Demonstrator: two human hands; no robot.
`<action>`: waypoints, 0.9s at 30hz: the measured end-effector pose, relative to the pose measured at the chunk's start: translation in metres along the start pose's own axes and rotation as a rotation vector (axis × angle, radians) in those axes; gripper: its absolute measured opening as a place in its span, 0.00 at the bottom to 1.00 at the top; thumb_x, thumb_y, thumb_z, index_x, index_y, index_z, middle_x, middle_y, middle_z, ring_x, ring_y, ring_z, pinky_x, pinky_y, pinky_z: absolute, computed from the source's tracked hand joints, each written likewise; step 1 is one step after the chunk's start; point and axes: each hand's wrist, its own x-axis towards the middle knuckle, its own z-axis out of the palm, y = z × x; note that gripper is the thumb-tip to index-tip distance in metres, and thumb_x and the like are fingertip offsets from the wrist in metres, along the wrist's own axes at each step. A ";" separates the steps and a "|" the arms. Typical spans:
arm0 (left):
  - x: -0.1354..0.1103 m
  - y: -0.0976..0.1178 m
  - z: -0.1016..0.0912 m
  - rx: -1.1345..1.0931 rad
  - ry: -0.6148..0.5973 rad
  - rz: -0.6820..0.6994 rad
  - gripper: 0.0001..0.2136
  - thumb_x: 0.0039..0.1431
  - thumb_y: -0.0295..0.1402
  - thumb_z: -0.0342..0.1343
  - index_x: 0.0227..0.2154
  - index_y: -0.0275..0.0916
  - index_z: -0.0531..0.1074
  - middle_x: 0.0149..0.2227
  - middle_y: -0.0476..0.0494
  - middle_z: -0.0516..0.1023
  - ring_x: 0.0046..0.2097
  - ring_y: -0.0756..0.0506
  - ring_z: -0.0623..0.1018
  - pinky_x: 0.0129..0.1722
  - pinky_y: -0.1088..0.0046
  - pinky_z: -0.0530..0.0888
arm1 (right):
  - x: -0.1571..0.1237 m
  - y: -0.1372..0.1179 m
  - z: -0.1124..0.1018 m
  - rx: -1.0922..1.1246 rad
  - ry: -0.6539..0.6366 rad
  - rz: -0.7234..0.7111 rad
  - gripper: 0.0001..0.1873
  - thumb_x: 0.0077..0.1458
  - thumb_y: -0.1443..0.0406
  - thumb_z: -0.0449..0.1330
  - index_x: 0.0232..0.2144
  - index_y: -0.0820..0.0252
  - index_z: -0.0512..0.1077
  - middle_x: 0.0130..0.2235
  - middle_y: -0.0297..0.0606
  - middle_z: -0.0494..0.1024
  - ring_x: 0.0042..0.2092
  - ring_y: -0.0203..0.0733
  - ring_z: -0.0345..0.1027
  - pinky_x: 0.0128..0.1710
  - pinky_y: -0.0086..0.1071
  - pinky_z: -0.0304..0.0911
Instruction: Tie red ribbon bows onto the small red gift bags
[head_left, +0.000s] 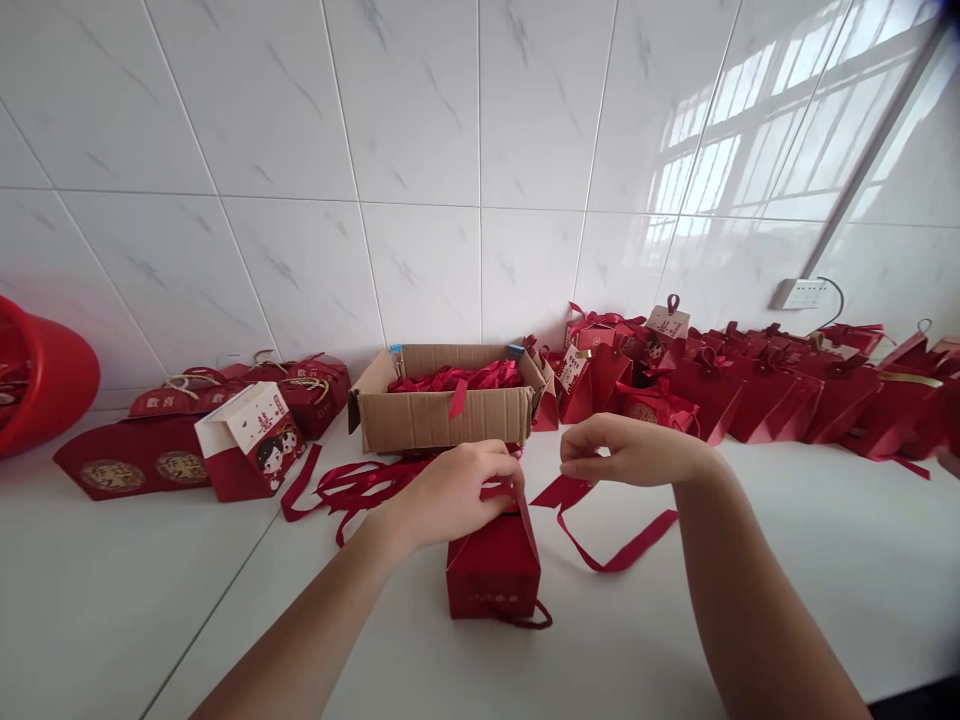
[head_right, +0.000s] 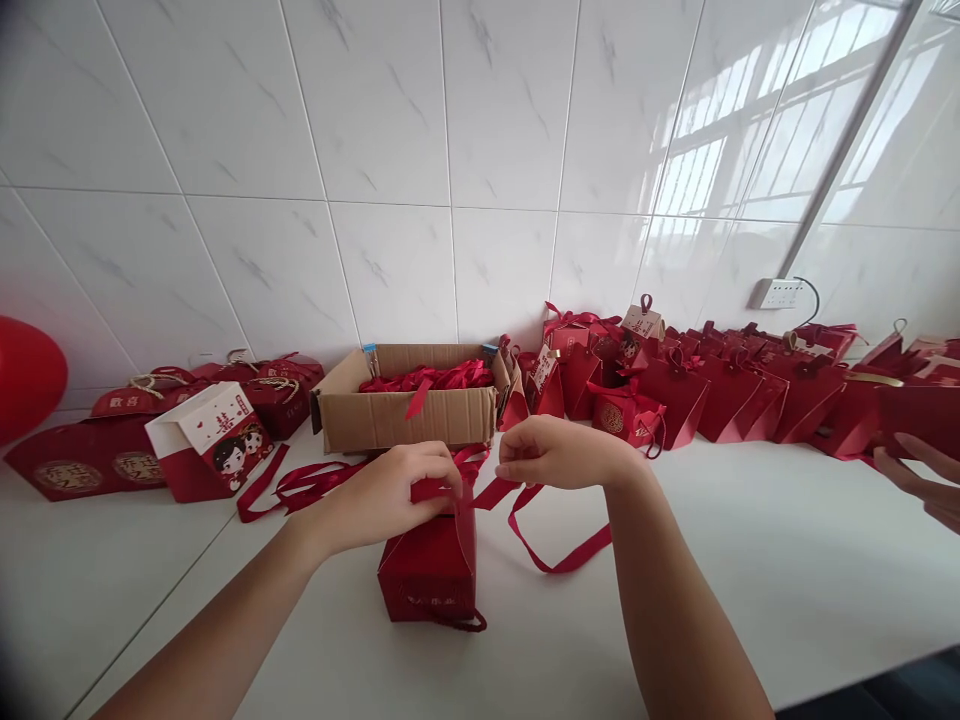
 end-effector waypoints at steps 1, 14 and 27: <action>0.001 -0.001 0.000 0.001 0.006 0.011 0.09 0.56 0.29 0.50 0.29 0.43 0.76 0.36 0.48 0.76 0.36 0.47 0.76 0.33 0.74 0.70 | 0.001 -0.001 0.000 0.009 0.000 -0.009 0.12 0.58 0.61 0.54 0.24 0.60 0.65 0.26 0.32 0.66 0.28 0.33 0.57 0.29 0.29 0.57; -0.002 0.001 -0.007 -0.076 -0.003 -0.013 0.08 0.55 0.29 0.52 0.30 0.43 0.78 0.36 0.49 0.80 0.38 0.45 0.78 0.37 0.73 0.72 | 0.020 -0.004 0.012 -0.006 0.001 0.001 0.14 0.57 0.60 0.55 0.24 0.62 0.68 0.25 0.33 0.71 0.26 0.32 0.59 0.25 0.27 0.56; -0.006 0.005 -0.006 -0.083 -0.059 -0.159 0.09 0.53 0.37 0.55 0.35 0.43 0.62 0.36 0.48 0.78 0.31 0.47 0.74 0.27 0.73 0.66 | 0.023 -0.003 0.014 -0.130 -0.031 0.057 0.12 0.55 0.59 0.56 0.24 0.60 0.69 0.27 0.35 0.72 0.28 0.36 0.62 0.23 0.28 0.55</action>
